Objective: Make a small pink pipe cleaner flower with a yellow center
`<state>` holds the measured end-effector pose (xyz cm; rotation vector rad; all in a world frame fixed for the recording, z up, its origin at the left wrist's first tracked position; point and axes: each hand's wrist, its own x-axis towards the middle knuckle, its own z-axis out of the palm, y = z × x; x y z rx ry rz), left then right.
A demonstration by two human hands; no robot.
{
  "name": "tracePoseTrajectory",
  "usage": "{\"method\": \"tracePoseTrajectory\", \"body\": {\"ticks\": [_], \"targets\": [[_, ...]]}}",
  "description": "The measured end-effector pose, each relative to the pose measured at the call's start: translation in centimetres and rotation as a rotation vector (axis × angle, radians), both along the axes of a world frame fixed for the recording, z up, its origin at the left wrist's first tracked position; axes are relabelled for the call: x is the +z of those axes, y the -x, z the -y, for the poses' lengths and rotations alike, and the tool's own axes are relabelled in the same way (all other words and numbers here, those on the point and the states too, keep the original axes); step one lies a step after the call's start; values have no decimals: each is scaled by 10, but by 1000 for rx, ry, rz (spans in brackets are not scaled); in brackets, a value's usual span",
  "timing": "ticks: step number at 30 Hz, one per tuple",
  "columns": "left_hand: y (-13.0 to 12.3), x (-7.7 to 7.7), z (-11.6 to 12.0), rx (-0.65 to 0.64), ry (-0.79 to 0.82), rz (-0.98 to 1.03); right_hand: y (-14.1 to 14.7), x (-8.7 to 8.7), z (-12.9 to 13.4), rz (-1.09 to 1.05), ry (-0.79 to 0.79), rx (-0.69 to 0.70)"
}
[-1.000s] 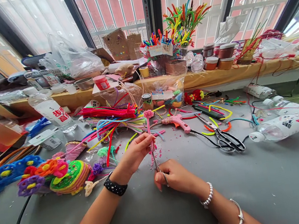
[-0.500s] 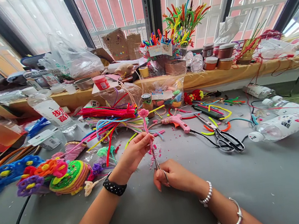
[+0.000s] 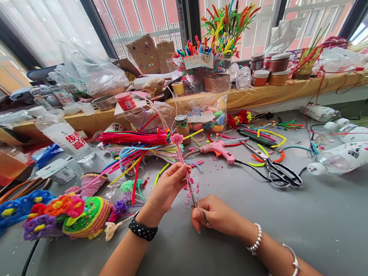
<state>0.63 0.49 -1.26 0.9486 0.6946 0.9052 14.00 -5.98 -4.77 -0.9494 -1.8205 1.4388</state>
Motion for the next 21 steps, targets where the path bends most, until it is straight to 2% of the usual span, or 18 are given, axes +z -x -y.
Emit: {"method": "tracePoseTrajectory", "body": {"ticks": [21], "targets": [[1, 0, 0, 31, 3, 50, 2, -2, -1, 11, 35, -79]]}}
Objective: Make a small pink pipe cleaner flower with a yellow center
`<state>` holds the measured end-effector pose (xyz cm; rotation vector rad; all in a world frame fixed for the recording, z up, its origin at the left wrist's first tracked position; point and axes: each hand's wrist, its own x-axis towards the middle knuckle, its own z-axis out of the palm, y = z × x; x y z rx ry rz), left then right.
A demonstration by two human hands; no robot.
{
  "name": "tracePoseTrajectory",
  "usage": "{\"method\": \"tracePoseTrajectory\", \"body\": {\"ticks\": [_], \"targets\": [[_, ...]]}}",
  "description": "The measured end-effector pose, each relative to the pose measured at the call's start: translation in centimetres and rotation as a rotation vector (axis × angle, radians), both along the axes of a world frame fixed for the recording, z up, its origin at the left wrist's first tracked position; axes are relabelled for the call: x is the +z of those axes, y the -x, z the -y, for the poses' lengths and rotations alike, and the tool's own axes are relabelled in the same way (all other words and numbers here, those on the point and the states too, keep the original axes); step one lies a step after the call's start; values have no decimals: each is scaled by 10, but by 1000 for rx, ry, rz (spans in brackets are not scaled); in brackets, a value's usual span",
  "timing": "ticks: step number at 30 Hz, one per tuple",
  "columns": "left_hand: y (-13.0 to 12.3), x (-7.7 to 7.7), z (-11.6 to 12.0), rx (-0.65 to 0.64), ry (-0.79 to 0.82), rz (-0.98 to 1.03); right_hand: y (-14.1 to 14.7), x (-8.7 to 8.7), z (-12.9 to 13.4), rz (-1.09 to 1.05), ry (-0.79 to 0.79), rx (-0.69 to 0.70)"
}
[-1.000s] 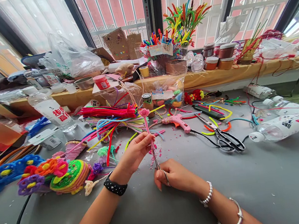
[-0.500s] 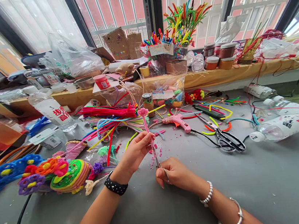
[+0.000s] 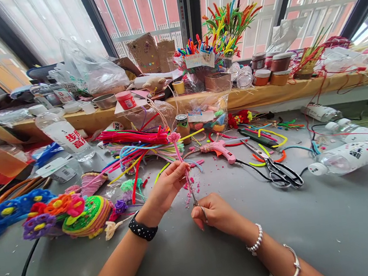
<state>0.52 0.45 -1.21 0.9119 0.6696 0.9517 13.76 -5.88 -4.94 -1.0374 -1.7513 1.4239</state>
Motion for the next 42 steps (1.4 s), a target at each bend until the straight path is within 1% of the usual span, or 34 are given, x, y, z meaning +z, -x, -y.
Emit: {"method": "tracePoseTrajectory", "body": {"ticks": [3, 10, 15, 23, 31, 42], "targets": [[0, 0, 0, 7, -4, -3, 0, -2, 0, 21, -6, -12], [1, 0, -1, 28, -13, 19, -1, -5, -2, 94, -76, -48], [3, 1, -1, 29, 9, 49, -2, -2, -1, 81, -58, 34], [3, 2, -1, -63, -8, 8, -3, 9, 3, 130, -143, 105], [0, 1, 1, -127, -14, -33, -3, 5, 1, 150, -163, 110], [-1, -2, 2, -150, -47, -43, -2, 6, 2, 105, -143, 63]]}}
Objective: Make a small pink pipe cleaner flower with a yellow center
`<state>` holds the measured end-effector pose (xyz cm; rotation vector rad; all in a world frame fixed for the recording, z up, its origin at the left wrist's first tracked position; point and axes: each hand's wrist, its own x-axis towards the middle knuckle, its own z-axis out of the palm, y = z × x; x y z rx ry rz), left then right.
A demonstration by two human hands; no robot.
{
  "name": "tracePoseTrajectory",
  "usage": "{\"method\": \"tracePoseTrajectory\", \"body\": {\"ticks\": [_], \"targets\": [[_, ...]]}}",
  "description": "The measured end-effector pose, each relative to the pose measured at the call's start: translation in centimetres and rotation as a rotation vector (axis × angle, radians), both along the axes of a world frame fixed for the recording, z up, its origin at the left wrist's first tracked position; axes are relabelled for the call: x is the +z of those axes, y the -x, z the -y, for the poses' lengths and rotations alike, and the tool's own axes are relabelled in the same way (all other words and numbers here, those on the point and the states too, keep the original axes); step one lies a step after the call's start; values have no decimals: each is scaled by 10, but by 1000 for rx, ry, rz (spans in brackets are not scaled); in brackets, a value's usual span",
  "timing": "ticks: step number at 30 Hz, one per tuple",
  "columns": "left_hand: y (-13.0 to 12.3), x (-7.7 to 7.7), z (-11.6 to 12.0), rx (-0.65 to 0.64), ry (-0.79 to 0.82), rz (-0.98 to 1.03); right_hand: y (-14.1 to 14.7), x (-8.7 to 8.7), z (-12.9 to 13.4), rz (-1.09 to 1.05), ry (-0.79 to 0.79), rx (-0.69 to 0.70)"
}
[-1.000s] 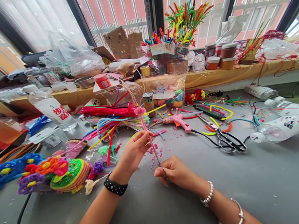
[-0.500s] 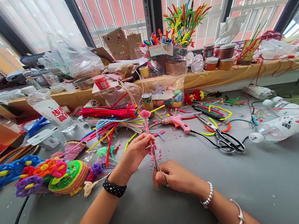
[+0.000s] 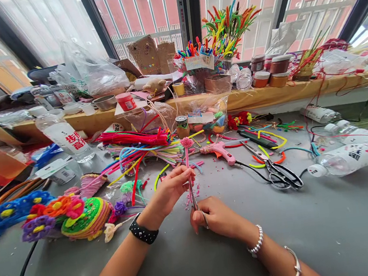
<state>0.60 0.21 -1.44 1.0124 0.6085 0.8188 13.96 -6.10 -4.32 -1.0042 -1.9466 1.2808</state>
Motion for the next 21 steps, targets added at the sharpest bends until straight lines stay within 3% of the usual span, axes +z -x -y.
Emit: {"method": "tracePoseTrajectory", "body": {"ticks": [21], "targets": [[0, 3, 1, 60, 14, -18, 1, -5, -3, 28, -29, -103]]}}
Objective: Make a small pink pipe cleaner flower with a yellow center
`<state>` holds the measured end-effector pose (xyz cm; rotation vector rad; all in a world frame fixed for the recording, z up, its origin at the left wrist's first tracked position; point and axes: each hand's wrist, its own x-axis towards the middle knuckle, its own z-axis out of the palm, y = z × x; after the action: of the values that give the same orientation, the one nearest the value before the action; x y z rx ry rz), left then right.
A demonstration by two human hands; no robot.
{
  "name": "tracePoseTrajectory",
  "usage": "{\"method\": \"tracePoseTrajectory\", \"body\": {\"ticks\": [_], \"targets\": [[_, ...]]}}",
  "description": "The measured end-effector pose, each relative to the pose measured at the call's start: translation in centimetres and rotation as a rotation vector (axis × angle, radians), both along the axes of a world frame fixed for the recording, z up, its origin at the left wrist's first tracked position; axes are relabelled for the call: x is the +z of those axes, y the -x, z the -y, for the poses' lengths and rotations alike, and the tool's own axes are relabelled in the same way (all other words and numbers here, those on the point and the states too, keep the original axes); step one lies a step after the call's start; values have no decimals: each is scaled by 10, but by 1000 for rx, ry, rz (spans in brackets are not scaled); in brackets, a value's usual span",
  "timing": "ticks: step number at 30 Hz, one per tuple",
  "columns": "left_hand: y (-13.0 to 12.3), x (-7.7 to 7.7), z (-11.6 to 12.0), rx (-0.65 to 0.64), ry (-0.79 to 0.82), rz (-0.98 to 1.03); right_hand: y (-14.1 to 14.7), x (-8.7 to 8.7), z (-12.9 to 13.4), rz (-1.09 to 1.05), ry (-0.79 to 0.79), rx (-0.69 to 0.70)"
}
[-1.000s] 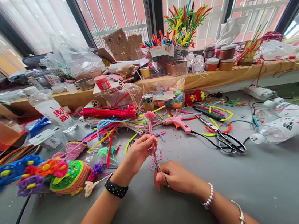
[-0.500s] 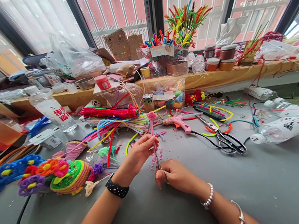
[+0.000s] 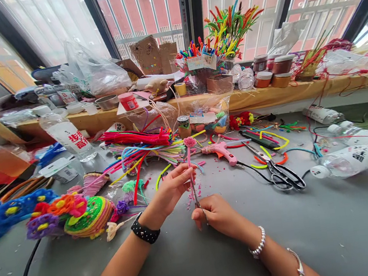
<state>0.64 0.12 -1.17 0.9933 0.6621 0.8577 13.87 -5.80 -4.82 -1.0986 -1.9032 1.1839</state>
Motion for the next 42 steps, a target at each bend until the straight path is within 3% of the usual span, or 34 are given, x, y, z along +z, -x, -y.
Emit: {"method": "tracePoseTrajectory", "body": {"ticks": [29, 42], "targets": [[4, -2, -8, 157, 67, 100, 2, -4, 0, 60, 36, -12], [3, -4, -6, 77, 77, 97, -2, 5, 3, 64, 40, 160]]}}
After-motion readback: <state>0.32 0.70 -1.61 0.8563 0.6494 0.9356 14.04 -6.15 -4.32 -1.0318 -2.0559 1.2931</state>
